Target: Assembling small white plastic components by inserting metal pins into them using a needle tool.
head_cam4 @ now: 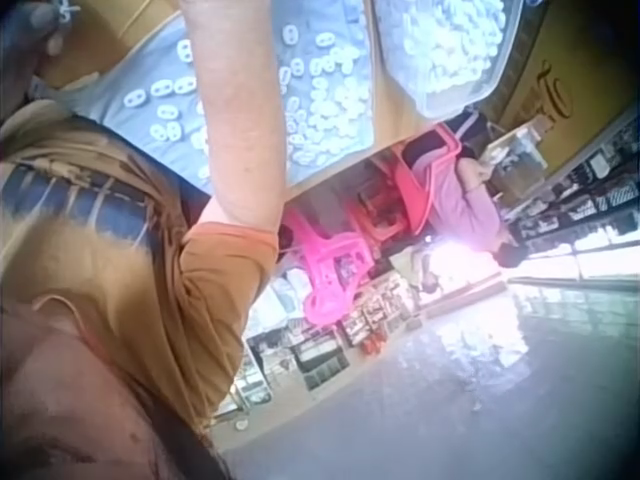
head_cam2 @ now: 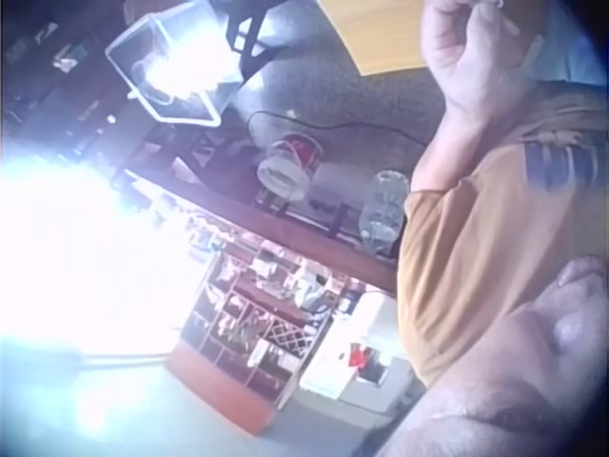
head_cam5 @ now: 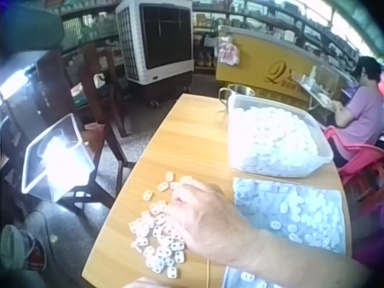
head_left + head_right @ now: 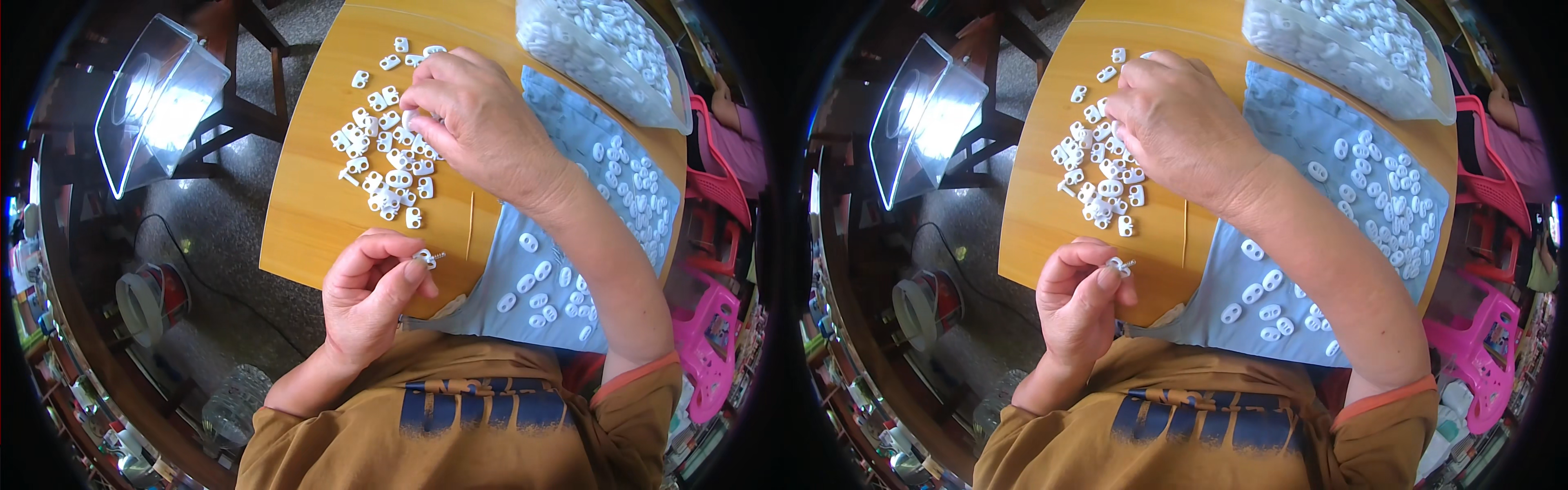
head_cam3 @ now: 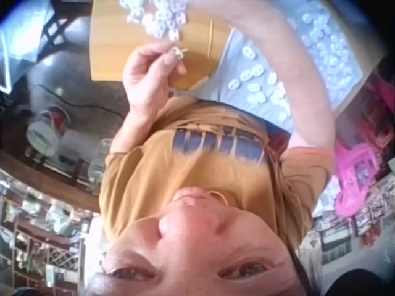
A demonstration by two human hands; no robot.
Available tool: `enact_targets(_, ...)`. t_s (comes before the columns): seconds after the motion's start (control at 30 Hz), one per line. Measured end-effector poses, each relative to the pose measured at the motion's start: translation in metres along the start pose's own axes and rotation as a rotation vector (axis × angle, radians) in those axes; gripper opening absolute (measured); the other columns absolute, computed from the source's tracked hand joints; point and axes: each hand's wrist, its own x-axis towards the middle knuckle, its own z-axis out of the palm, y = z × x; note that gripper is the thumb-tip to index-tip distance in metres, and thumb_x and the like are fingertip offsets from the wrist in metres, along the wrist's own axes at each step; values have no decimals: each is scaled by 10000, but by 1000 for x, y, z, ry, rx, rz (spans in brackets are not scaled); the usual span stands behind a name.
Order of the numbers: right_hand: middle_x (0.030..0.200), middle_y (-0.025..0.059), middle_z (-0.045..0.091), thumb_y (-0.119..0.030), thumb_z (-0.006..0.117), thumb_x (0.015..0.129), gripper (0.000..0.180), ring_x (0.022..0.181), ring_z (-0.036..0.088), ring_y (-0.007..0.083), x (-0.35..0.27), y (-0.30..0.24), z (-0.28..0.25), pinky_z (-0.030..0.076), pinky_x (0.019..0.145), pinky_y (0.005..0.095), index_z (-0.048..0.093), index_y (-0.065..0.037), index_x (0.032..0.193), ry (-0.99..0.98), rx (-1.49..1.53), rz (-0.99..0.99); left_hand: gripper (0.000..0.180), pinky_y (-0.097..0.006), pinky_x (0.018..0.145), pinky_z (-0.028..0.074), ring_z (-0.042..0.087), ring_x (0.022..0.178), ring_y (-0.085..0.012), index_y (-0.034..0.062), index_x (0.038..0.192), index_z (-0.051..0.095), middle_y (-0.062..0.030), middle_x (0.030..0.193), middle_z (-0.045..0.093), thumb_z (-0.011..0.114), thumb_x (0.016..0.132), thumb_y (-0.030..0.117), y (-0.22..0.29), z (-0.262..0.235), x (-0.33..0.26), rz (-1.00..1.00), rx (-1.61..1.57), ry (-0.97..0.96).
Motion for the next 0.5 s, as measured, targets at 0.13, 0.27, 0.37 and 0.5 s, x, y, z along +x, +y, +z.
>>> enact_targets(0.13, 725, 86, 576, -65, 629, 730, 74, 745, 566, 234, 1, -6, -5, 460, 708, 355, 615, -29, 794, 20, 150, 48, 152, -246, 594, 467, 580, 653, -150, -8, 986, 555, -86, 916, 576, 586, 840, 17, 0, -1, -1, -5, -6, 3)
enact_targets(0.27, 772, -27, 553, -33, 577, 832, 80, 787, 498, 46, -15, -35, -32, 417, 720, 201, 603, -17, 906, -10, 682, 503, 155, -234, 608, 468, 585, 663, -133, 0, 998, 557, -65, 858, 589, 589, 847, 19, 3, -3, -3, -57, -74, 21)
enact_targets(0.37, 782, -21, 556, -20, 589, 820, 165, 765, 505, 53, -40, -49, -48, 420, 705, 191, 614, -1, 982, 108, 1118, 699, 161, -226, 631, 477, 593, 669, -122, -10, 1008, 554, -60, 804, 598, 588, 852, 14, 7, 9, -4, -94, -100, 22)
enact_targets(0.5, 972, 78, 647, -67, 596, 847, 251, 879, 605, 98, -77, -66, -75, 478, 799, 225, 601, 17, 1084, 78, 1306, 926, 155, -266, 640, 510, 606, 679, -150, -19, 999, 545, -77, 827, 599, 569, 845, -13, 6, 27, -6, -61, -131, -51)
